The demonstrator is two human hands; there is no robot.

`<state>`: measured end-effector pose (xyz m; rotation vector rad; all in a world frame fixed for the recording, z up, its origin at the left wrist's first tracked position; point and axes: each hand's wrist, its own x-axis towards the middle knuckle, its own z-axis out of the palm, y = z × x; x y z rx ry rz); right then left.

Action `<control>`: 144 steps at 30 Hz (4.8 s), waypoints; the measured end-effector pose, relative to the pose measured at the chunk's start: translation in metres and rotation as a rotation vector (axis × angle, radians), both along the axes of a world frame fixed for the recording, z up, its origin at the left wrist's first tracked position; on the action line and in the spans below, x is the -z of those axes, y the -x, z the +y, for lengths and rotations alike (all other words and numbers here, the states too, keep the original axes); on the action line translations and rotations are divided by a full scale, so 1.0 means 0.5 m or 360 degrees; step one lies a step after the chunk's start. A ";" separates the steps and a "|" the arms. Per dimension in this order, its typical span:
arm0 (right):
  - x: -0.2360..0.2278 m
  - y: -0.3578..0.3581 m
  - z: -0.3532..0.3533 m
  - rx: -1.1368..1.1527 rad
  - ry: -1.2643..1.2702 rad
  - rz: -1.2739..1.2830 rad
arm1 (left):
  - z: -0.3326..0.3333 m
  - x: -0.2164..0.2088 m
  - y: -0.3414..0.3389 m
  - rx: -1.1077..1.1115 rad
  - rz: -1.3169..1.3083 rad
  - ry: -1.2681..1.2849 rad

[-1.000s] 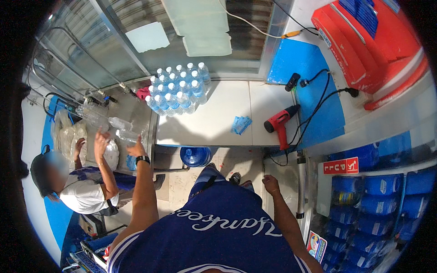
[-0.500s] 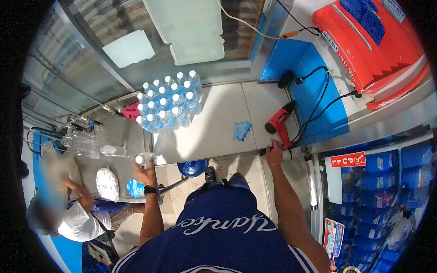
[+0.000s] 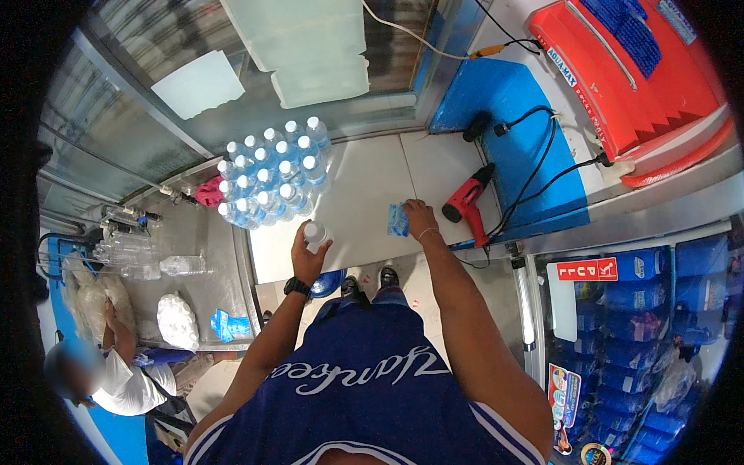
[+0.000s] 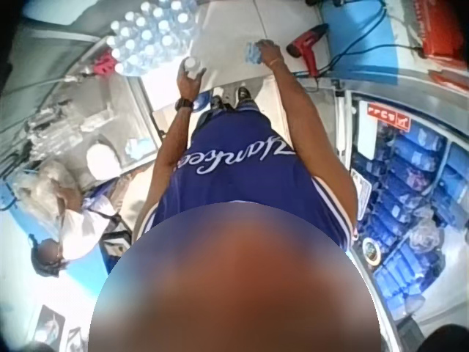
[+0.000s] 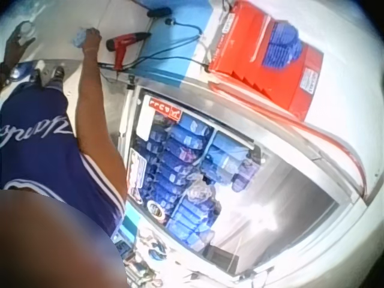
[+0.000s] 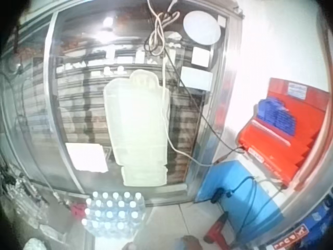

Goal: The person repeatedly picks up small blue labels, uses a red heat gun to warm the label area on plastic water bottles, and presses the label onto the bottle surface. The person handles multiple bottles one at a time, placing each labeled bottle on a nearby table. Another person is visible in the background handling empty bottles.

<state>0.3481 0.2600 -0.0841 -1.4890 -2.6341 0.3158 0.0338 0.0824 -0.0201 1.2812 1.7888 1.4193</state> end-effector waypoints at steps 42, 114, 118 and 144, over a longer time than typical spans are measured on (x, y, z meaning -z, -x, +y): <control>-0.196 0.082 -0.159 -0.0206 0.1915 0.0894 | -0.082 -0.128 -0.194 0.0072 -0.0146 0.0651; -0.188 -0.197 -0.212 0.0635 0.0481 0.1367 | 0.022 -0.211 0.074 0.0382 0.0713 0.0230; -0.261 -0.174 -0.274 0.0532 0.1491 0.1875 | 0.010 -0.221 0.080 0.0324 0.0659 0.0257; -0.280 -0.080 -0.289 0.0330 0.1974 0.1755 | 0.024 -0.236 0.037 0.0463 0.0831 0.0184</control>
